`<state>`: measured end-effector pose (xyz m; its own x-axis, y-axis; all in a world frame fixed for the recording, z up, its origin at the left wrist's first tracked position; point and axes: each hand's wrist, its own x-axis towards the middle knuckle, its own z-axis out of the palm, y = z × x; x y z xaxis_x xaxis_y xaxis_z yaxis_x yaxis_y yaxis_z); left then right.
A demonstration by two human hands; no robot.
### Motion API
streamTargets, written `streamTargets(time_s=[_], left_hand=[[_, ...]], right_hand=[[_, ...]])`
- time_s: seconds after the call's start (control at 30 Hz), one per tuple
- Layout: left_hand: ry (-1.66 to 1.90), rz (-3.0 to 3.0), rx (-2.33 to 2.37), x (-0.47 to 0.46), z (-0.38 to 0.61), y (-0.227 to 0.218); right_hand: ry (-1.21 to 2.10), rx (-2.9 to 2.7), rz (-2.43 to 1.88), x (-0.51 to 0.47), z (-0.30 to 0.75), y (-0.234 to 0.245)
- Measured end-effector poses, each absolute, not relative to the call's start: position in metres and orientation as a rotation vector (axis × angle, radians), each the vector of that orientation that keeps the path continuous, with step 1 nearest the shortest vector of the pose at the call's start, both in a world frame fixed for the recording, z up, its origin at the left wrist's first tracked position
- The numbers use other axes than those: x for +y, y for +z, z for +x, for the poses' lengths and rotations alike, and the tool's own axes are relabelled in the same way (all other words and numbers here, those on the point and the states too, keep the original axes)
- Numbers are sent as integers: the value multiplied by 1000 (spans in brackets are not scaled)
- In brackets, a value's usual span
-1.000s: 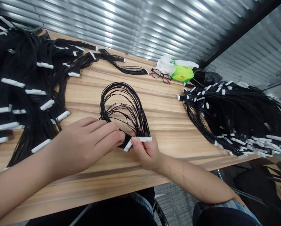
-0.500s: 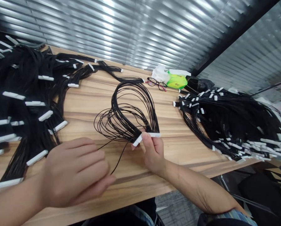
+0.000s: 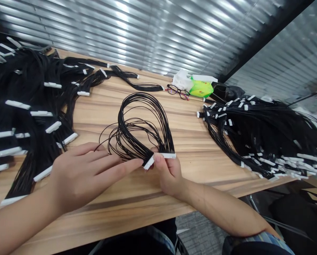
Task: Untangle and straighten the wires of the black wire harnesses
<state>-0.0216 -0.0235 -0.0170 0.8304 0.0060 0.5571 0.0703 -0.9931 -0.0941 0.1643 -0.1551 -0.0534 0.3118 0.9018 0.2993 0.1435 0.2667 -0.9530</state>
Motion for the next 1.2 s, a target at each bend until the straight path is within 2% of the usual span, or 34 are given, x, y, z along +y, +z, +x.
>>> streamTargets(time_s=[0.33,0.53,0.73,0.9,1.03,1.2], left_hand=[[-995,-2887,-63,-26,-9,-9],[-980,-2829,-357,-38,-6,-7],[-938,-2692,-135,-31,-6,-14],[-1058,-2906,198,-31,-20,-9],[-818,-3103,541,-33,-27,-8],[-835,-3098,455,-34,-25,-15]], right_hand=[[687,-1254,-1256,-154,165,-52],[561,-1463,-1260,-153,169,-45],[667,-1360,-1271,-152,169,-51],[804,-1040,-1265,-148,172,-51],[824,-985,-1233,-146,173,-49],[823,-982,-1219,-148,172,-50]])
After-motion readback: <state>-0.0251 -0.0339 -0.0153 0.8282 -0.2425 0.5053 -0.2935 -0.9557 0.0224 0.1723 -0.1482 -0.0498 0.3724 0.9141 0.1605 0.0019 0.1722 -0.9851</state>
